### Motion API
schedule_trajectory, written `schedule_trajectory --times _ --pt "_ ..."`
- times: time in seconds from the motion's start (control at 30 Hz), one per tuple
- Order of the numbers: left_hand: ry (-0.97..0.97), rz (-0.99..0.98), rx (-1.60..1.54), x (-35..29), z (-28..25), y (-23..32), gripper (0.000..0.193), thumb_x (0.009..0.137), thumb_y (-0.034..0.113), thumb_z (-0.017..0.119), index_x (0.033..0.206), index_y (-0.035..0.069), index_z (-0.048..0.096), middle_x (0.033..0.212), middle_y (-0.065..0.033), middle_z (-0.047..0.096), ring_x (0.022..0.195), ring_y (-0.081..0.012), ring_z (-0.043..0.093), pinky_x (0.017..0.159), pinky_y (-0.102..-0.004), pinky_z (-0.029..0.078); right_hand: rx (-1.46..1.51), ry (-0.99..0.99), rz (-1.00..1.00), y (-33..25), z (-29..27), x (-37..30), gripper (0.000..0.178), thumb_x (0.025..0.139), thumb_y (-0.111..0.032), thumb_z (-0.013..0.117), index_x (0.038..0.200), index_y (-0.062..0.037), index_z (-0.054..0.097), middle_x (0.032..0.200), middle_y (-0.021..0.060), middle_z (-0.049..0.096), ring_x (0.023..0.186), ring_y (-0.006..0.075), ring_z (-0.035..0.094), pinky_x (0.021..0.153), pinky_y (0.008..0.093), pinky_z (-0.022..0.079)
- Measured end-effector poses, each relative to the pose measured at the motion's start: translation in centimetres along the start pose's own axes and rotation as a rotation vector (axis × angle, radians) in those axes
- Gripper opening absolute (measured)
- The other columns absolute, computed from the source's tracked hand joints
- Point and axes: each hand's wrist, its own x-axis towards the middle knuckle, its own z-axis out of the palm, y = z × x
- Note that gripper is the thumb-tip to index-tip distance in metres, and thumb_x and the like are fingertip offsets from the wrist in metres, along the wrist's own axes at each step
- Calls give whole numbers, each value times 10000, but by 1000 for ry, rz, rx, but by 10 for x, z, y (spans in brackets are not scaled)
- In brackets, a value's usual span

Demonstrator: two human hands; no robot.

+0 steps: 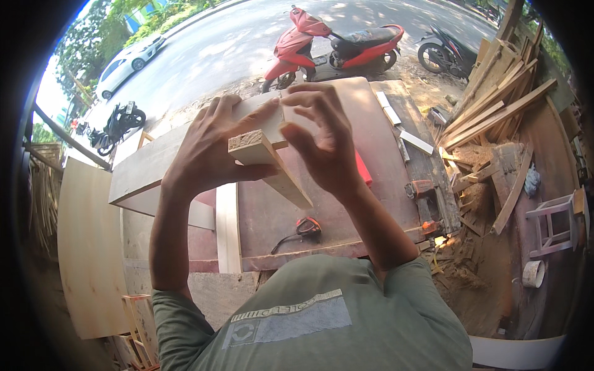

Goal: The person applies glue to the edges of wooden boards and uses a pneumatic nail gun to join them together into a rectangular frame.

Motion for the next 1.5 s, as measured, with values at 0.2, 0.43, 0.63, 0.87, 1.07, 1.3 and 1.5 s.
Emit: schedule_trajectory --times 0.2,0.43,0.63,0.87,1.07,1.3,1.5 --pt "20 51 -20 7 2 -4 942 663 585 889 1511 367 538 1247 -202 543 1169 -379 546 1057 -494 440 -1097 -274 565 210 -132 -65 735 861 -556 781 1331 -23 591 1354 183 593 1252 363 593 1032 521 502" --pt "47 109 5 -6 6 -8 964 727 766 747 1526 273 524 1229 -329 561 1183 -468 547 1013 -514 428 -1244 -551 1190 292 -140 -158 992 638 -505 945 1358 49 547 1329 257 630 1210 429 631 1007 503 535" --pt "76 136 4 -2 8 -6 976 720 786 736 1517 261 531 1196 -314 566 1154 -457 551 987 -515 439 -718 -171 1000 292 -164 -148 746 653 -248 968 1229 37 589 1091 186 729 955 322 731 818 438 600" --pt "21 81 -35 -7 12 -3 922 737 739 761 1506 283 537 1221 -284 539 1176 -441 535 1022 -521 418 93 168 464 96 -149 -11 571 842 -174 851 1324 -63 564 1175 40 635 1101 158 604 1004 372 490" --pt "44 120 -47 -7 13 0 923 735 733 766 1501 269 542 1207 -296 553 1154 -448 550 993 -516 434 162 141 398 22 -175 45 623 803 -57 849 1351 -14 554 1155 91 674 1008 215 688 913 398 584" --pt "6 114 -68 -8 9 1 941 736 770 740 1508 273 537 1217 -285 529 1136 -447 541 997 -519 431 329 -7 461 -12 -190 48 733 878 -271 804 1444 19 440 1316 230 621 1163 394 666 990 561 562" --pt "34 121 -57 -9 6 -4 957 738 801 718 1493 237 554 1185 -310 569 1139 -462 567 980 -533 443 27 49 334 -23 -172 40 622 773 -80 824 1336 -33 564 1127 123 688 1081 265 679 981 434 546"
